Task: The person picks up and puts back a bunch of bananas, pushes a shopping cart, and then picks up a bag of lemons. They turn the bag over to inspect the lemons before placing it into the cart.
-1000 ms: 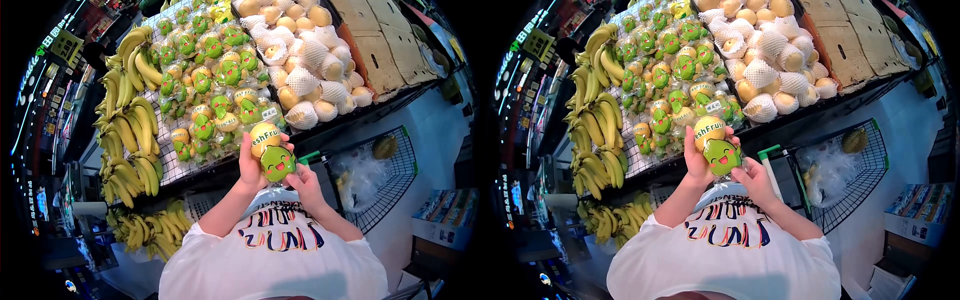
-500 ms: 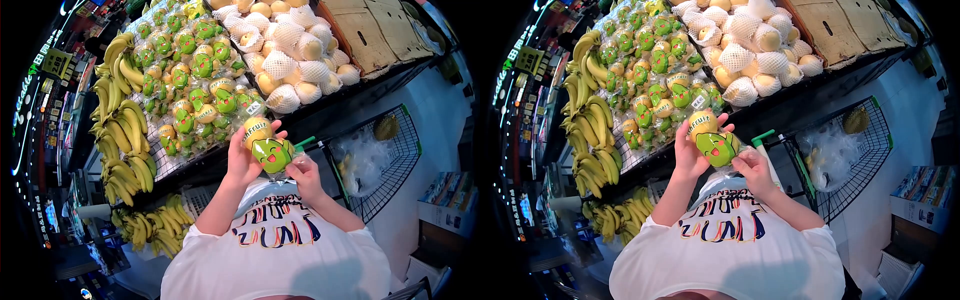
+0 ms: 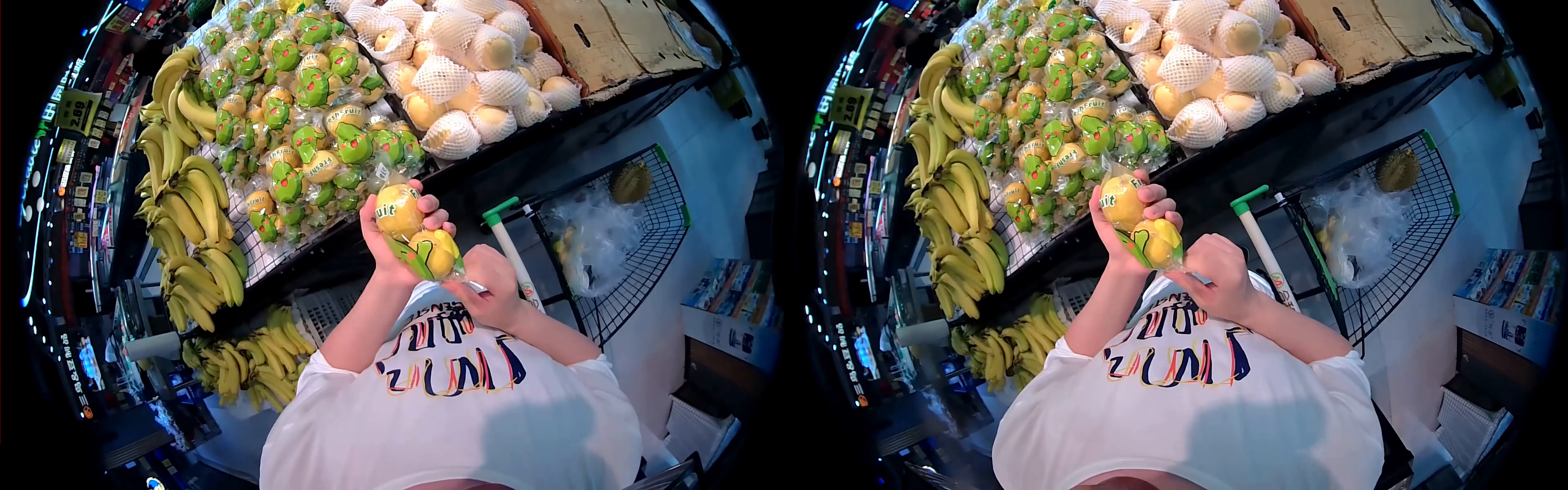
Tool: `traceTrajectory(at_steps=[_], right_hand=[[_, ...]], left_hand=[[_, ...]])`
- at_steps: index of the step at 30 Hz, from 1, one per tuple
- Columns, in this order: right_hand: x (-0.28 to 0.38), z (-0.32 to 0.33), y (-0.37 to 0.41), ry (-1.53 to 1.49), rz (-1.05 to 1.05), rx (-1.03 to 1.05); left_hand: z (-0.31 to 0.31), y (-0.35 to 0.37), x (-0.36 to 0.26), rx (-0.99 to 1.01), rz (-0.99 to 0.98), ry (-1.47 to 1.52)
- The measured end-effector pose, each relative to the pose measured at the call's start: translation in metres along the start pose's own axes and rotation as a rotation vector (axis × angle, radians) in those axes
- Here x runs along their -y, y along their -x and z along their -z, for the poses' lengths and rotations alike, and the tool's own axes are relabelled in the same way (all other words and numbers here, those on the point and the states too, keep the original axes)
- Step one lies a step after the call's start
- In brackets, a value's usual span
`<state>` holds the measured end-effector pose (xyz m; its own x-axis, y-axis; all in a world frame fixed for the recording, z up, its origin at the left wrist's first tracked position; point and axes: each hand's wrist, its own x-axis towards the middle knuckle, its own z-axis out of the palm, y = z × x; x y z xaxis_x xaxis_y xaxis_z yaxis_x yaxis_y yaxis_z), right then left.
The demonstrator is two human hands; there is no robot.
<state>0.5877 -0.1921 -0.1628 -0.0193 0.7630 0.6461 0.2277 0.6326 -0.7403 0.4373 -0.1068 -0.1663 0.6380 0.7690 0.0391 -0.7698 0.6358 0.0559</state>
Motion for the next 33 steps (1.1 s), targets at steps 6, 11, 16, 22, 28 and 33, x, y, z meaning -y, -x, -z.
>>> traceTrajectory(at_steps=[6,11,16,22,28,33], right_hand=[[-0.001,0.004,0.006,0.017,0.028,0.023],[0.003,0.011,0.007,-0.038,-0.006,0.070],[-0.001,0.015,0.024,-0.592,-0.362,-0.093],[-0.003,0.035,-0.021,-0.123,-0.401,0.022],[0.002,0.037,-0.039,-0.032,-0.440,0.044],[0.000,0.042,-0.041,-0.047,-0.406,0.040]], left_hand=[[0.006,-0.004,0.000,0.161,0.037,-0.008],[-0.002,0.000,0.001,0.126,-0.020,-0.080],[-0.008,0.001,-0.005,0.070,-0.098,-0.215],[-0.010,0.008,0.007,-0.158,-0.035,-0.696],[0.000,0.007,0.015,-0.176,-0.007,-0.610],[-0.001,0.002,0.014,-0.179,0.015,-0.665]])
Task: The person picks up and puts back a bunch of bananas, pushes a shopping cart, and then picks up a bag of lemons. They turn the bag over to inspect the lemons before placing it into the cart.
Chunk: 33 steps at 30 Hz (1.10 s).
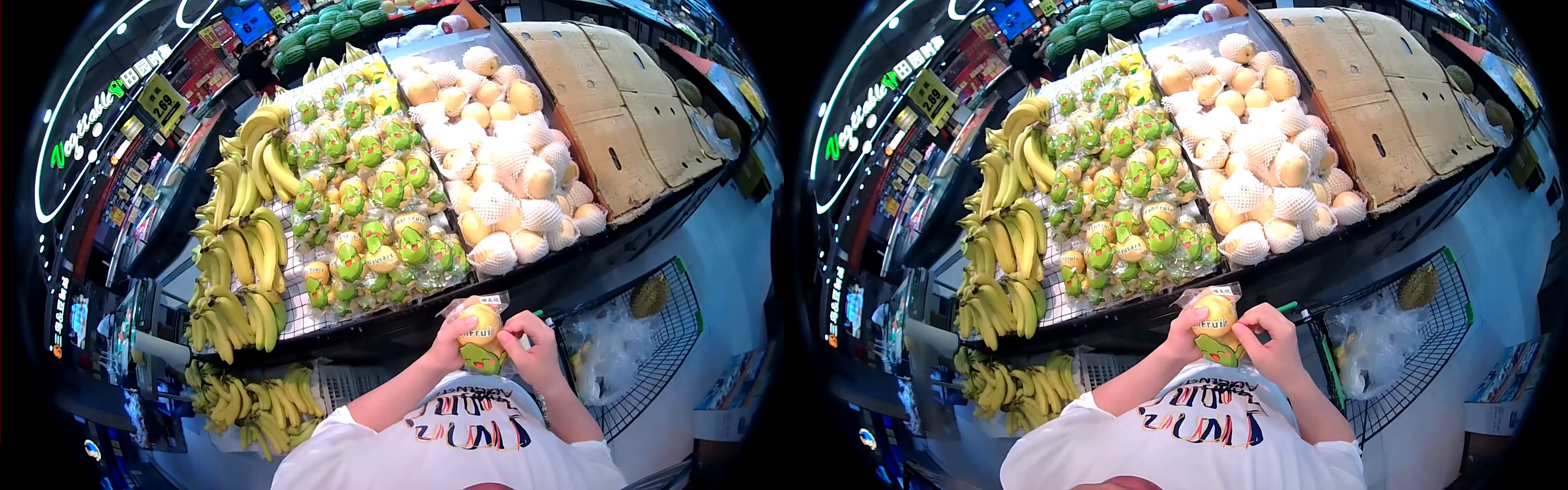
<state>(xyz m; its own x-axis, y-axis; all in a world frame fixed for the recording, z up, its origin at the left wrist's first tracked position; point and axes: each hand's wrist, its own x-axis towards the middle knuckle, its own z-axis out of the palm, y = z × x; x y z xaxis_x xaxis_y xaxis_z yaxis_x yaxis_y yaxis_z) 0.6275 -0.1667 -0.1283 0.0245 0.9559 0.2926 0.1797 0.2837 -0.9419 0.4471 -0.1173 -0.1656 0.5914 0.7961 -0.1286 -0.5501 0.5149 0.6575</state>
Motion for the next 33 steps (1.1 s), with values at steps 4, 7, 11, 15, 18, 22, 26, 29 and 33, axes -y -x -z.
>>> traceTrajectory(at_steps=[4,7,11,15,18,22,26,29,33], right_hand=[[-0.003,0.004,-0.001,-0.010,0.034,0.000],[-0.002,0.006,-0.002,0.032,0.056,-0.024],[-0.003,0.011,-0.005,0.050,0.078,-0.036],[-0.014,0.015,-0.008,-0.079,-0.033,-0.082],[-0.005,0.025,-0.022,-0.231,-0.121,-0.070],[0.000,0.037,-0.033,-0.002,-0.044,0.075],[0.004,0.035,-0.036,-0.018,-0.044,0.043],[0.001,0.034,-0.035,-0.040,-0.043,0.012],[-0.010,0.029,-0.036,-0.175,-0.098,-0.067]], left_hand=[[-0.003,-0.004,0.002,-0.038,0.021,0.006],[-0.008,-0.006,0.001,-0.072,0.005,-0.025],[-0.009,-0.012,-0.001,-0.024,-0.014,-0.058],[-0.010,-0.012,-0.004,-0.021,-0.048,-0.192],[-0.019,-0.012,-0.009,-0.023,-0.096,-0.481],[-0.022,-0.012,-0.005,-0.019,-0.097,-0.578],[-0.019,-0.012,-0.005,-0.020,-0.079,-0.626],[-0.017,-0.015,-0.005,0.017,-0.106,-0.704],[-0.032,-0.015,-0.011,0.015,-0.095,-0.599]])
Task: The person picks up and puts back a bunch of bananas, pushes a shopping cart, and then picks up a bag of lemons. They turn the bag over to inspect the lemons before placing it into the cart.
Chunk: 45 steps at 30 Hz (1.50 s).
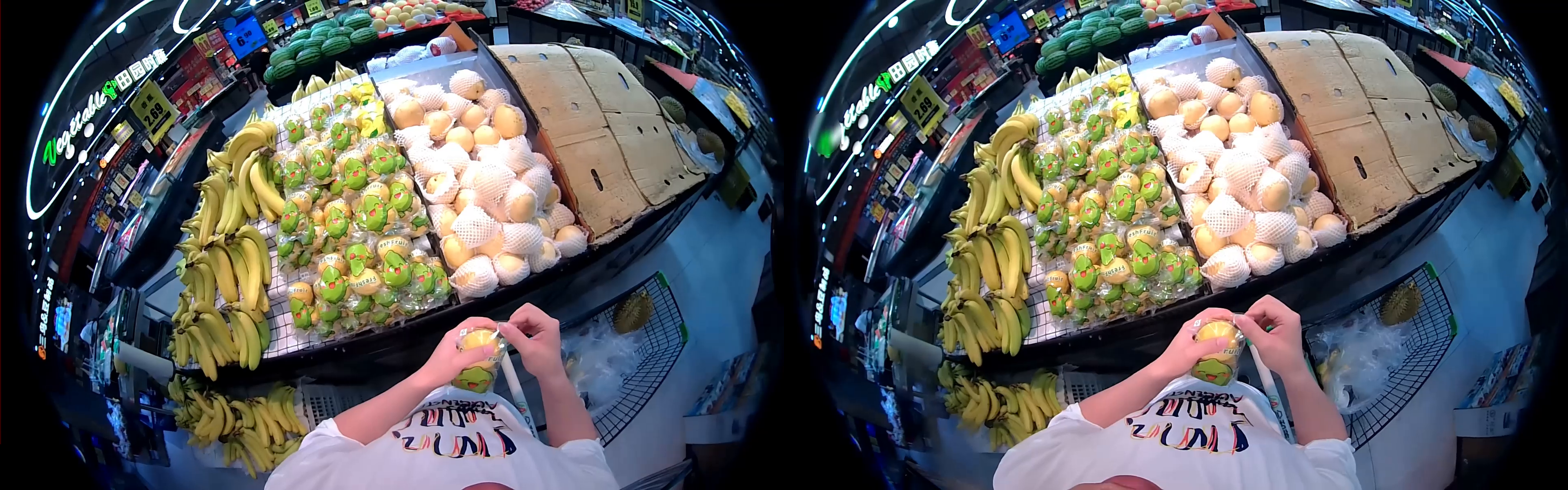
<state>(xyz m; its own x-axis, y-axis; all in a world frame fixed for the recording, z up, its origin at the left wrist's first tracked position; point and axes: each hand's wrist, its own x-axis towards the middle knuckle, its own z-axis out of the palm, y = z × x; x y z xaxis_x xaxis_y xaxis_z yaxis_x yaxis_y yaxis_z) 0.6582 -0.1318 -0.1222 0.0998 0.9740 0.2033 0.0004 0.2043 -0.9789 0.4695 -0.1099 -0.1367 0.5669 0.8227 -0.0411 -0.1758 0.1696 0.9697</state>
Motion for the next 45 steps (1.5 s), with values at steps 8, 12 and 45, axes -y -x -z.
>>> traceTrajectory(at_steps=[8,12,45], right_hand=[[-0.005,-0.009,0.003,-0.216,-0.061,-0.021],[-0.028,-0.006,0.022,-0.419,-0.222,-0.187],[-0.015,-0.029,0.067,0.039,0.043,0.076]], left_hand=[[-0.002,-0.004,0.000,-0.092,0.176,0.368],[0.006,-0.009,-0.005,-0.271,0.198,0.491],[0.002,-0.028,-0.043,-0.344,0.144,0.932]])
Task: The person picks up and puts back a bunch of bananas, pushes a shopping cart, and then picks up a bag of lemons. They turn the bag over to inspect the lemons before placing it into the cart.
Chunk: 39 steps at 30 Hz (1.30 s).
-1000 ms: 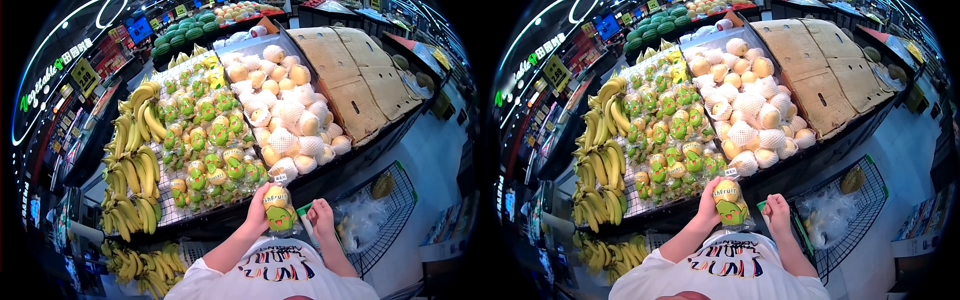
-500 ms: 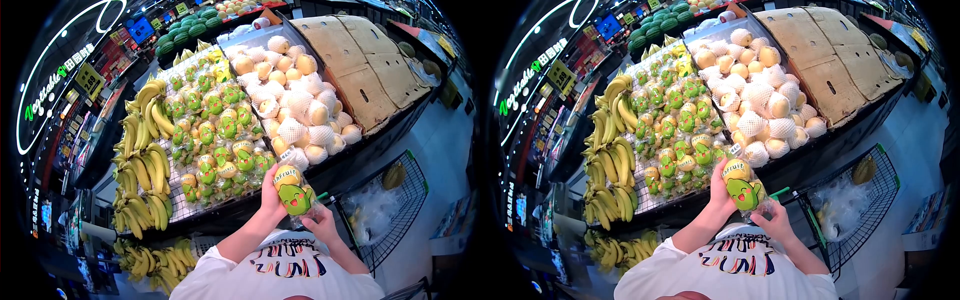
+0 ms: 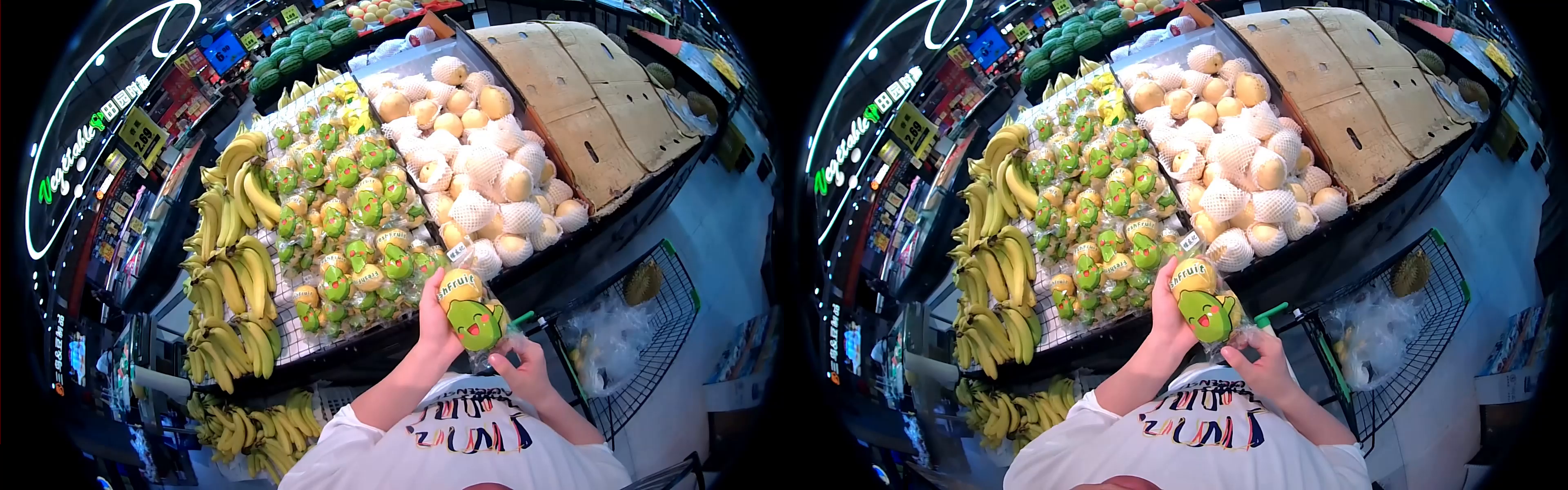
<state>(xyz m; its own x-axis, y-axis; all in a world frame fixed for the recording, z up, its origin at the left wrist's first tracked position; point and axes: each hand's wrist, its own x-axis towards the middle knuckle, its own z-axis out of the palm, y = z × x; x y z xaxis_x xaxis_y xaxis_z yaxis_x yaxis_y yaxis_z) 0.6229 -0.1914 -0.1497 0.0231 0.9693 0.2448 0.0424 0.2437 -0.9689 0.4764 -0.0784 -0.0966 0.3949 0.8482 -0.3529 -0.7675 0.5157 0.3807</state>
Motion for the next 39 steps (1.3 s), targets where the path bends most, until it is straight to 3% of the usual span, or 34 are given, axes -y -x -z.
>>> traceTrajectory(at_steps=[8,14,22,27,30,39], right_hand=[[0.003,0.002,0.002,-0.071,-0.061,0.053],[-0.024,-0.002,0.014,-0.314,-0.299,0.103],[-0.023,0.003,0.010,-0.501,-0.321,0.170],[-0.030,0.001,0.003,-0.590,-0.229,-0.053],[-0.027,0.011,-0.003,-0.681,-0.290,-0.053],[-0.020,0.009,-0.013,-0.621,-0.242,-0.009]], left_hand=[[0.002,-0.002,0.003,0.087,-0.024,-0.063],[-0.001,0.000,0.005,0.114,-0.113,-0.189],[0.005,-0.002,0.005,0.149,-0.096,-0.172],[0.003,-0.002,0.006,0.040,-0.116,-0.325],[0.001,-0.001,0.008,-0.003,-0.067,-0.443],[0.005,0.001,0.013,0.029,-0.054,-0.451]])
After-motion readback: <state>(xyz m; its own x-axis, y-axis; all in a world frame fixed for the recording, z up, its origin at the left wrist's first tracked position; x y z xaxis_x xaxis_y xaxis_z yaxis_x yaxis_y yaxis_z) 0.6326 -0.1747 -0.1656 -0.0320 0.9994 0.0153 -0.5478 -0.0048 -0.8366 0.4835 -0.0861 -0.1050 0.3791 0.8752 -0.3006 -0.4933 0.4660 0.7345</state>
